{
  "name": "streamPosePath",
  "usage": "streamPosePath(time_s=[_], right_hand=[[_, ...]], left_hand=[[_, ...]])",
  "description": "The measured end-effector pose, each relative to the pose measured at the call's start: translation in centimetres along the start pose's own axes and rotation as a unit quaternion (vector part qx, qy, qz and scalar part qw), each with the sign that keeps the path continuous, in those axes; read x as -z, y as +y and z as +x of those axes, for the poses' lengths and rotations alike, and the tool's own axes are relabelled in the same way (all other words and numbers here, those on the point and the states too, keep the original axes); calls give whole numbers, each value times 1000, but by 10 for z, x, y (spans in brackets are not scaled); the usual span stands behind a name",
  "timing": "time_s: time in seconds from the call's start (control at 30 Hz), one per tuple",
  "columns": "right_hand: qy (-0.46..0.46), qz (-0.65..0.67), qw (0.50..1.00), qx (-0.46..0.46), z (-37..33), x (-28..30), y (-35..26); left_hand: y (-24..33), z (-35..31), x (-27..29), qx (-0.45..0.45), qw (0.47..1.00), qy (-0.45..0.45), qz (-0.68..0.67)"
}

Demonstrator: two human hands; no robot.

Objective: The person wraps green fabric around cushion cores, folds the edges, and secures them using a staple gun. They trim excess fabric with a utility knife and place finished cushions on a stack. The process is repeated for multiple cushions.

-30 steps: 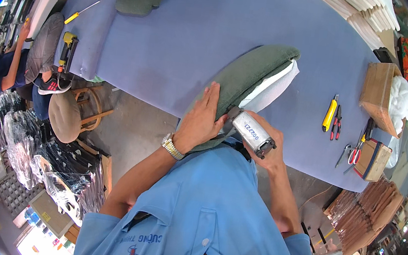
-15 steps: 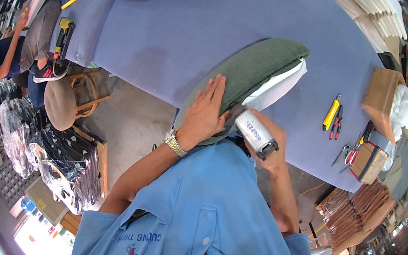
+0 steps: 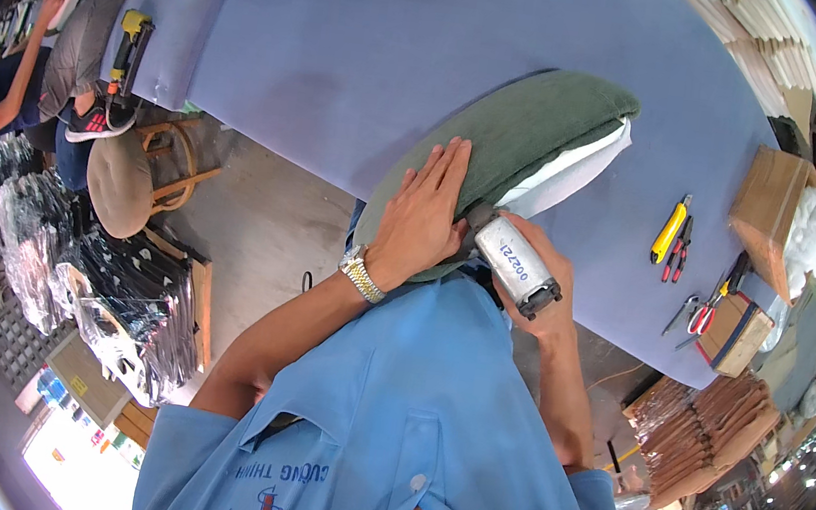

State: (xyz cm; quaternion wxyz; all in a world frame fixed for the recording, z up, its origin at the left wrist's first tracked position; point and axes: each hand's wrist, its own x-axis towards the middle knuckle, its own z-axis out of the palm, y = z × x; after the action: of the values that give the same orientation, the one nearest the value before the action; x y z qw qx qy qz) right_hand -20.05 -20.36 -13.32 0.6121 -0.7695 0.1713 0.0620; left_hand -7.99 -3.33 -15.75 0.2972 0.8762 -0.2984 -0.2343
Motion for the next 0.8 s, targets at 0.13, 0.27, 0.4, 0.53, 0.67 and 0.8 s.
streamPosePath(time_s=[0.13,0.27,0.4,0.53,0.67,0.8], right_hand=[[21,-37,991,124,-4,0,8],[6,-34,995,94,-9,-2,3],[-5,-58,996,68,-6,-2,-5],[-4,-56,998,40,-4,-6,-8],[20,-36,998,57,-4,-12,-5],[12,-44,995,89,0,-8,-5]], left_hand=[[-4,1,-2,-12,1000,22,4],[-3,3,-3,5,1000,24,-7],[-1,1,4,13,1000,-5,-8],[0,2,-2,12,1000,-17,-14],[-3,4,7,-15,998,-40,-42],[-39,15,45,-90,932,-198,-290]])
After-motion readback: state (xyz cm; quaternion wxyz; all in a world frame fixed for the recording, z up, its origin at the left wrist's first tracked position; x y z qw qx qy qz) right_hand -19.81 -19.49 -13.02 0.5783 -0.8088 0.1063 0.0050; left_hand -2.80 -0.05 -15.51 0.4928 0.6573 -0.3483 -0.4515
